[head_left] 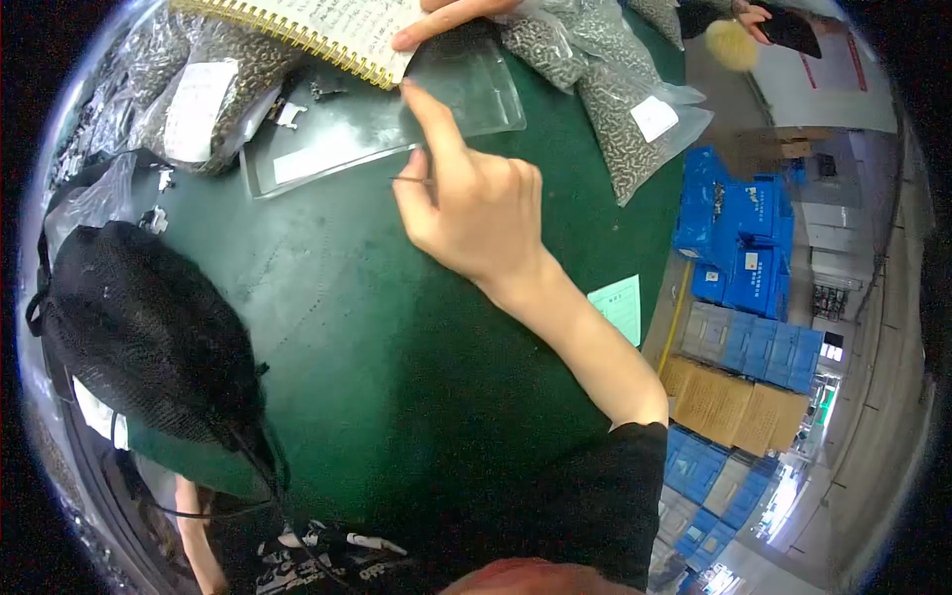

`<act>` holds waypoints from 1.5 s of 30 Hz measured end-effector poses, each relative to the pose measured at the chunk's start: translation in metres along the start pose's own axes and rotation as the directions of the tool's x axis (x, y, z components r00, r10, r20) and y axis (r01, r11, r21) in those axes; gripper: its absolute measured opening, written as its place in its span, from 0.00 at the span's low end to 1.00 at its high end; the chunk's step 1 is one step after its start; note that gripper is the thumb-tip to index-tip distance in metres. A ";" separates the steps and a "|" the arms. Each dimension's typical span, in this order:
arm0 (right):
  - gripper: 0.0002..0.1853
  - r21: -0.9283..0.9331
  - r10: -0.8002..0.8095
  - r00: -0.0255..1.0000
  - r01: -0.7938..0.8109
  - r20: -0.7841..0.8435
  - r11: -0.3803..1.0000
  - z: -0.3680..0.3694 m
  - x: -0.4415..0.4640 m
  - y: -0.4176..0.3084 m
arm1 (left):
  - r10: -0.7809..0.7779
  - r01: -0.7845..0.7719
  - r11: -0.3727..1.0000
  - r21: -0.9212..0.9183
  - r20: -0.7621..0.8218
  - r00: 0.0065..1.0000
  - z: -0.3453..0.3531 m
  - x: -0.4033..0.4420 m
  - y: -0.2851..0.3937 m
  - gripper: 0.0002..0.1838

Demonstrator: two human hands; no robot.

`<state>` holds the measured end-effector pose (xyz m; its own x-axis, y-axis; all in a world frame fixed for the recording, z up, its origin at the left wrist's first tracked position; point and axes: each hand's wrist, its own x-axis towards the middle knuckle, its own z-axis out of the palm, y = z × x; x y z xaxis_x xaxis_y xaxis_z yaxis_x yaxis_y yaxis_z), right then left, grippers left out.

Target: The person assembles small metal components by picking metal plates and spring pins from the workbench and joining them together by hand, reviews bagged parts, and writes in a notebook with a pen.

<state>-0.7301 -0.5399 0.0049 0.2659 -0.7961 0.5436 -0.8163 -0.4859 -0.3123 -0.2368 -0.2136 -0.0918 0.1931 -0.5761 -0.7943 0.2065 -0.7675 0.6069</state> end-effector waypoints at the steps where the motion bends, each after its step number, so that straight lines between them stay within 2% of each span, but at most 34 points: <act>1: 0.29 0.002 0.005 1.000 -0.005 0.004 1.000 0.001 -0.001 0.000 | 0.005 -0.005 1.000 -0.004 0.009 1.000 0.001 -0.002 0.000 0.17; 16: 0.27 -0.004 -0.009 0.999 0.009 0.040 1.000 -0.002 0.001 -0.003 | 0.005 -0.004 0.999 -0.053 0.012 1.000 0.000 -0.005 -0.019 0.12; 23: 0.25 -0.008 -0.026 0.999 0.026 0.030 1.000 -0.002 0.001 -0.002 | 0.087 -0.077 0.991 -0.108 0.087 0.992 -0.021 -0.008 -0.027 0.09; 24: 0.25 -0.004 -0.021 0.999 0.021 0.042 1.000 -0.004 0.002 -0.003 | 0.087 -0.078 0.991 -0.107 0.082 0.993 -0.023 -0.009 -0.026 0.09; 26: 0.25 0.001 -0.012 0.998 0.012 0.055 1.000 -0.007 0.002 -0.005 | 0.001 -0.003 1.000 -0.031 -0.055 0.998 -0.029 -0.012 -0.019 0.11; 28: 0.25 0.007 0.026 0.995 -0.027 0.094 1.000 -0.009 0.003 -0.006 | 0.108 -0.100 0.991 -0.087 0.087 0.990 -0.013 -0.031 0.003 0.14; 29: 0.24 0.011 0.042 0.993 -0.044 0.113 0.999 -0.009 0.005 -0.006 | 0.133 -0.127 0.989 -0.080 0.078 0.988 -0.009 -0.039 0.011 0.15; 31: 0.24 0.017 0.065 0.992 -0.067 0.112 0.998 -0.008 0.007 -0.009 | 0.304 -0.294 0.951 -0.099 0.102 0.947 -0.022 -0.040 0.002 0.17; 32: 0.24 0.025 0.080 0.990 -0.083 0.118 0.996 -0.009 0.008 -0.012 | 0.272 -0.264 0.962 -0.065 0.209 0.939 -0.032 -0.040 0.007 0.19; 36: 0.23 0.014 0.103 0.990 -0.104 0.092 0.994 -0.013 0.010 -0.020 | 0.215 -0.206 0.975 -0.079 0.120 0.969 -0.042 -0.055 0.020 0.21; 37: 0.23 0.011 0.111 0.990 -0.113 0.091 0.994 -0.012 0.009 -0.019 | 0.325 -0.308 0.945 -0.110 0.200 0.924 -0.047 -0.050 0.016 0.21; 38: 0.22 0.066 0.058 0.998 -0.058 -0.007 0.996 -0.006 0.006 -0.015 | 0.302 -0.289 0.953 -0.096 0.187 0.935 -0.053 -0.049 0.013 0.21; 41: 0.22 0.092 0.097 0.995 -0.096 0.001 0.991 -0.008 0.005 -0.017 | 0.175 -0.171 0.983 -0.066 0.064 0.983 -0.054 -0.066 0.025 0.20; 42: 0.22 0.070 0.108 0.994 -0.108 0.001 0.992 -0.009 0.005 -0.019 | 0.171 -0.176 0.983 0.060 0.086 0.982 -0.054 -0.072 0.036 0.16; 43: 0.20 0.010 0.164 0.985 -0.165 0.056 0.986 -0.013 0.006 -0.023 | 0.290 -0.303 0.952 0.049 0.182 0.939 -0.068 -0.064 0.025 0.15; 45: 0.20 -0.040 0.175 0.984 -0.174 0.018 0.984 -0.011 0.005 -0.023 | 0.317 -0.307 0.947 -0.094 0.127 0.940 -0.089 -0.059 0.006 0.14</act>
<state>-0.7155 -0.5286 0.0233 0.1284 -0.8752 0.4664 -0.8699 -0.3252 -0.3708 -0.1614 -0.1592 -0.0385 0.1248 -0.8208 -0.5574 0.2261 -0.5235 0.8215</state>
